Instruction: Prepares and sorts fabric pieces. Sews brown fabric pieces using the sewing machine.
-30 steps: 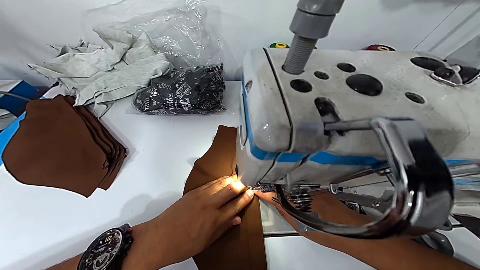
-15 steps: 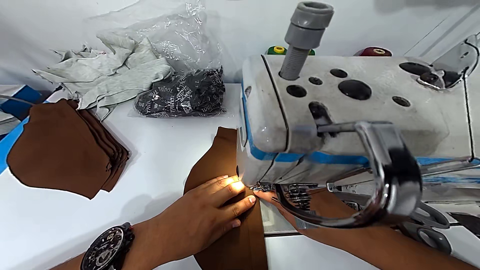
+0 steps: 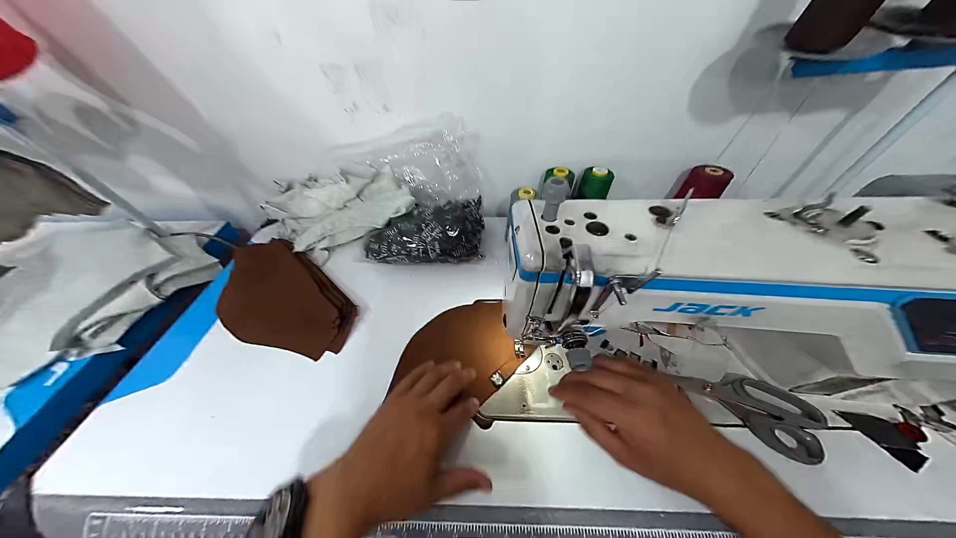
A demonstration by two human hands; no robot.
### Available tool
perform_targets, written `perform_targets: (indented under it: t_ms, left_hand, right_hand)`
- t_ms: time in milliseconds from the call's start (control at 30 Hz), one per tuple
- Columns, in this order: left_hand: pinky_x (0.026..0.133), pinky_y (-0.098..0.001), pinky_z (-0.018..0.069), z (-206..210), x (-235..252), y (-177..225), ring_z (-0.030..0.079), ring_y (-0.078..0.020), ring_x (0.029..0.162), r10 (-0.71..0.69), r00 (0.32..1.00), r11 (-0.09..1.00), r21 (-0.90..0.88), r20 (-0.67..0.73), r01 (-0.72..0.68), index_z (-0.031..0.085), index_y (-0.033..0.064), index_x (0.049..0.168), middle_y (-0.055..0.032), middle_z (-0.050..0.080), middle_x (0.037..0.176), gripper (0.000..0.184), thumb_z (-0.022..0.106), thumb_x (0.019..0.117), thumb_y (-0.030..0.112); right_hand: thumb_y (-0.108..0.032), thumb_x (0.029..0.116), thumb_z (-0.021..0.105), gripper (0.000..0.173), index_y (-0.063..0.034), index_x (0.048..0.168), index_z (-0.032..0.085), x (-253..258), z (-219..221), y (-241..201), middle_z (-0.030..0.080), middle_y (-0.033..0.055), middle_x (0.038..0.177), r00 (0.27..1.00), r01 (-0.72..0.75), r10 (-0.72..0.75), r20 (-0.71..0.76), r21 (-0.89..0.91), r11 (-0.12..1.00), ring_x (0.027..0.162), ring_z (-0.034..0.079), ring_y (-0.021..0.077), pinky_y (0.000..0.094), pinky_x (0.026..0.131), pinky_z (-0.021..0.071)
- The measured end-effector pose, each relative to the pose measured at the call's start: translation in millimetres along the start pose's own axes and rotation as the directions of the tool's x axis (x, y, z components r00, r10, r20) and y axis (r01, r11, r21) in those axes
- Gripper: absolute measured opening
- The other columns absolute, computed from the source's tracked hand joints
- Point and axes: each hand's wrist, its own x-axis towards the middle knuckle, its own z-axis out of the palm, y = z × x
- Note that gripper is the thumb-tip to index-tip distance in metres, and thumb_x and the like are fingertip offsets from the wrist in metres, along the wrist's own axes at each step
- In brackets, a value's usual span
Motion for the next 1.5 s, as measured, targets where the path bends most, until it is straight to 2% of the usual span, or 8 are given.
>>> perform_targets:
  t_ms: [133,267,467,700,900,1100,1300,1500]
  left_hand:
    - [0.102,-0.0532,0.0523,21.4,-57.8,43.0,0.061,-0.0308,0.129,-0.095,0.989,0.981,0.160,-0.117,0.114,0.066,0.0126,0.135,-0.0091,0.065,0.137,0.089,0.051,0.0824,0.083]
    - [0.099,-0.0462,0.0554,30.9,-104.0,43.9,0.065,-0.0292,0.118,-0.021,0.957,0.994,0.096,-0.291,0.051,0.069,0.0150,0.127,-0.0090,0.069,0.122,0.052,0.072,0.0879,0.050]
    - [0.090,-0.0430,0.0590,-3.5,-153.6,52.4,0.073,-0.0203,0.099,-0.073,0.920,0.997,-0.046,-0.384,0.060,0.079,0.0152,0.101,-0.0034,0.076,0.103,0.025,0.055,0.1018,0.022]
    - [0.089,-0.0325,0.0592,-37.6,-161.9,133.4,0.074,-0.0133,0.092,0.133,0.991,0.787,-0.606,-0.014,-0.115,0.077,0.0011,0.105,-0.0121,0.077,0.097,0.020,0.069,0.0993,0.019]
    - [0.089,-0.0295,0.0615,79.1,-89.6,178.3,0.073,-0.0063,0.094,0.080,0.964,0.802,-0.558,-0.252,-0.213,0.079,0.0135,0.108,0.0016,0.078,0.102,0.023,0.060,0.1028,0.025]
    - [0.105,-0.0378,0.0538,100.1,-28.7,192.3,0.067,-0.0202,0.121,0.229,0.840,0.901,-0.221,-0.491,-0.375,0.078,0.0096,0.108,-0.0057,0.074,0.120,0.023,0.057,0.1010,0.008]
    - [0.100,-0.0472,0.0541,218.5,-67.5,180.0,0.068,-0.0235,0.119,0.148,0.955,0.973,-0.137,-0.256,-0.188,0.079,0.0125,0.105,-0.0036,0.075,0.120,0.023,0.058,0.0974,0.006]
    - [0.112,-0.0555,0.0446,206.5,-60.2,201.8,0.054,-0.0299,0.137,-0.046,0.998,0.901,-0.431,0.044,0.060,0.057,0.0081,0.145,-0.0104,0.055,0.150,0.062,0.071,0.0914,0.037]
  right_hand:
    - [-0.050,0.0939,0.068,0.051,-0.0227,0.137,0.065,-6.3,38.4,-86.4,0.059,0.0034,0.147,0.991,-0.127,0.118,0.057,0.207,0.970,0.138,0.053,0.0253,0.0519,0.110,0.0468]
    - [-0.076,0.0777,0.068,0.096,-0.0244,0.155,0.046,0.3,69.0,-141.8,0.042,0.0068,0.162,0.972,-0.201,0.184,0.147,0.112,0.973,0.151,0.035,0.0332,0.0675,0.118,0.0289]
    - [-0.027,0.0977,0.066,0.020,-0.0178,0.113,0.074,-29.1,71.2,-179.9,0.071,0.0041,0.113,0.991,-0.129,0.130,-0.030,0.024,0.991,0.115,0.065,0.0267,0.0559,0.103,0.0477]
    - [-0.020,0.1034,0.059,0.027,0.0020,0.101,0.074,-189.9,-54.7,-201.0,0.073,0.0120,0.087,0.947,-0.249,-0.001,0.320,0.740,0.625,0.082,0.070,0.0184,0.0385,0.078,0.0562]
    - [-0.024,0.1025,0.059,0.022,-0.0129,0.109,0.077,-302.7,-112.2,-174.7,0.076,-0.0003,0.099,0.733,-0.679,0.657,0.178,0.259,0.687,0.089,0.071,0.0090,0.0348,0.083,0.0601]
    - [-0.016,0.1002,0.061,0.022,-0.0132,0.113,0.079,-305.3,-109.2,-147.1,0.071,0.0033,0.128,0.689,-0.688,0.626,-0.365,-0.060,0.723,0.123,0.064,0.0203,0.0448,0.106,0.0515]
    - [-0.019,0.1006,0.059,0.023,-0.0202,0.112,0.079,-367.8,-7.8,-140.5,0.070,0.0002,0.131,0.729,-0.684,0.666,-0.158,-0.195,0.703,0.129,0.061,0.0228,0.0479,0.106,0.0501]
    - [-0.044,0.0929,0.070,0.044,-0.0191,0.129,0.071,-367.1,1.0,-154.0,0.064,0.0017,0.139,0.670,-0.742,0.739,-0.070,-0.079,0.666,0.132,0.058,0.0229,0.0501,0.106,0.0503]
